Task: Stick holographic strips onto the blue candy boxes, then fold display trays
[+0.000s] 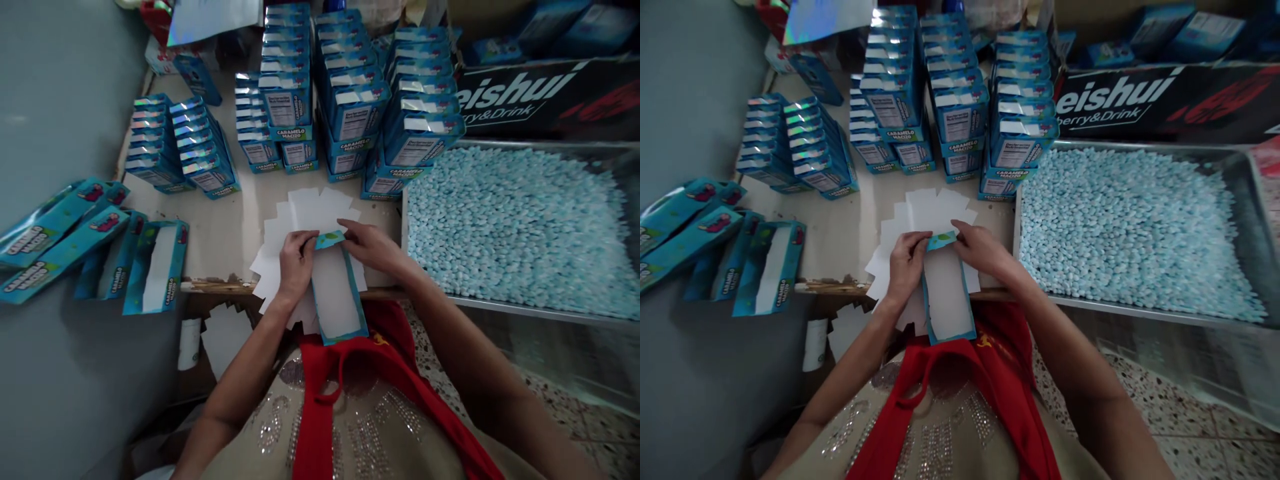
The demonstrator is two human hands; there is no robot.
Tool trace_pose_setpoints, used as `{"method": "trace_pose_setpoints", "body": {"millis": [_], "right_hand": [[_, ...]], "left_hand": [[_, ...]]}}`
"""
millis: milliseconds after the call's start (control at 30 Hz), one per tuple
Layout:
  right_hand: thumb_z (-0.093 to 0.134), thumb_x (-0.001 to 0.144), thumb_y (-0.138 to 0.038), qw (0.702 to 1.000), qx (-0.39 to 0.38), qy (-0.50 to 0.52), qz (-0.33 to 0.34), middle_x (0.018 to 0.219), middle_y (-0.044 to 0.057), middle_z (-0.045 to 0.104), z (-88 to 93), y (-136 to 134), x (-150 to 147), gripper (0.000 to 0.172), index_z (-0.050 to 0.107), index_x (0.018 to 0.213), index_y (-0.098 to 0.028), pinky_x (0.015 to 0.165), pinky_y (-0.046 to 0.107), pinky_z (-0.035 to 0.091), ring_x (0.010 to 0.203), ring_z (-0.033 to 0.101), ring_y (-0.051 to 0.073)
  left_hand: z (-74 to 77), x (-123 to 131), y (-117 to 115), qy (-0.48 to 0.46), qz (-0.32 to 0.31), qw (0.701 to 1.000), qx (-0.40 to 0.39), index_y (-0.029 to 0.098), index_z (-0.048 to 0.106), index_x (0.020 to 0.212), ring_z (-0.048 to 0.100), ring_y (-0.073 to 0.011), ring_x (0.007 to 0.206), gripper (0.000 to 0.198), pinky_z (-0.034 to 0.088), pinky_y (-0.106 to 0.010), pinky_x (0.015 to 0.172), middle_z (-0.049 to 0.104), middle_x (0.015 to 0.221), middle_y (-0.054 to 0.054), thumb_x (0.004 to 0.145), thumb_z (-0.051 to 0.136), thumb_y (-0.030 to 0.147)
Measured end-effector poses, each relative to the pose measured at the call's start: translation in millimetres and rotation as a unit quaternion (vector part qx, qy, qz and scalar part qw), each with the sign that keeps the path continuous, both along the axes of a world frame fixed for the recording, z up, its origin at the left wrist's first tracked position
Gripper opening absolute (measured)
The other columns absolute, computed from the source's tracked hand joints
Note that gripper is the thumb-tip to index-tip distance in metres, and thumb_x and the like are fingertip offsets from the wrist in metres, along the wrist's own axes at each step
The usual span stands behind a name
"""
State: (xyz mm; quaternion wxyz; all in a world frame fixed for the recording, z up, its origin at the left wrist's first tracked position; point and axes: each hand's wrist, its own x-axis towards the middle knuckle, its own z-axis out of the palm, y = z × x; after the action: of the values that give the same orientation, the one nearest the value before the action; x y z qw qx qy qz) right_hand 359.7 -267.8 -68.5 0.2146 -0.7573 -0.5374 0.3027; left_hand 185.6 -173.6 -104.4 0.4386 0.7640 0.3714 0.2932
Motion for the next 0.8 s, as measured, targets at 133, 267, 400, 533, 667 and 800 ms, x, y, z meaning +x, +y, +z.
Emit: {"method": "trace_pose_setpoints", "body": {"millis": [133,267,400,533,667,800], "right_hand": [[0.04,0.098,-0.017,0.988,-0.075,0.055,0.127,0.105,0.012,0.076,23.7,15,26,0.051,0.057,0.144,-0.006,0.094,0.03,0.048,0.1,0.068,0.021],[0.049,0.099,-0.033,0.984,-0.102,-0.057,0.132,0.106,0.012,0.076,29.1,32,20,0.044,0.068,0.134,-0.015,0.091,0.032,0.048,0.105,0.068,0.025],[0.061,0.089,-0.032,0.957,-0.099,-0.205,0.181,0.115,0.012,0.075,26.8,48,0,0.034,0.078,0.117,-0.021,0.088,0.034,0.047,0.111,0.067,0.031],[0.059,0.087,-0.027,0.93,-0.125,-0.285,0.197,0.108,0.017,0.077,23.7,58,-10,0.03,0.078,0.108,-0.016,0.078,0.036,0.047,0.103,0.071,0.034],[0.058,0.092,-0.03,0.924,-0.073,-0.306,0.218,0.101,0.015,0.077,9.5,49,-15,0.024,0.075,0.102,-0.017,0.071,0.034,0.045,0.093,0.072,0.029],[0.052,0.098,-0.028,0.914,0.004,-0.316,0.253,0.089,0.013,0.075,-13.2,39,-18,0.023,0.072,0.09,-0.019,0.066,0.033,0.041,0.085,0.07,0.025]], "left_hand": [[6.7,-6,18,0.093,-0.09,0.991,0.024,0.021,0.076,0.108,0.069,-0.0203,0.105,0.019,0.054,-0.034,0.098,0.073,0.109,-0.007,0.092,0.066,0.018],[13.5,-7,24,0.176,-0.108,0.977,0.057,0.021,0.078,0.111,0.07,-0.0214,0.096,0.022,0.056,-0.034,0.091,0.073,0.106,-0.008,0.09,0.07,0.022],[26.3,6,31,0.287,-0.124,0.946,0.082,0.021,0.081,0.106,0.071,-0.0248,0.094,0.021,0.055,-0.034,0.086,0.076,0.104,-0.009,0.087,0.073,0.026],[36.7,26,40,0.398,-0.139,0.901,0.103,0.021,0.082,0.097,0.072,-0.0302,0.099,0.018,0.055,-0.038,0.084,0.078,0.101,-0.009,0.082,0.074,0.025],[38.5,21,33,0.398,-0.153,0.897,0.117,0.019,0.08,0.096,0.072,-0.0287,0.098,0.016,0.056,-0.037,0.083,0.077,0.102,-0.011,0.085,0.071,0.025],[32.2,8,19,0.356,-0.186,0.905,0.139,0.016,0.076,0.099,0.071,-0.0272,0.102,0.017,0.057,-0.037,0.084,0.074,0.105,-0.012,0.091,0.064,0.024]]}}
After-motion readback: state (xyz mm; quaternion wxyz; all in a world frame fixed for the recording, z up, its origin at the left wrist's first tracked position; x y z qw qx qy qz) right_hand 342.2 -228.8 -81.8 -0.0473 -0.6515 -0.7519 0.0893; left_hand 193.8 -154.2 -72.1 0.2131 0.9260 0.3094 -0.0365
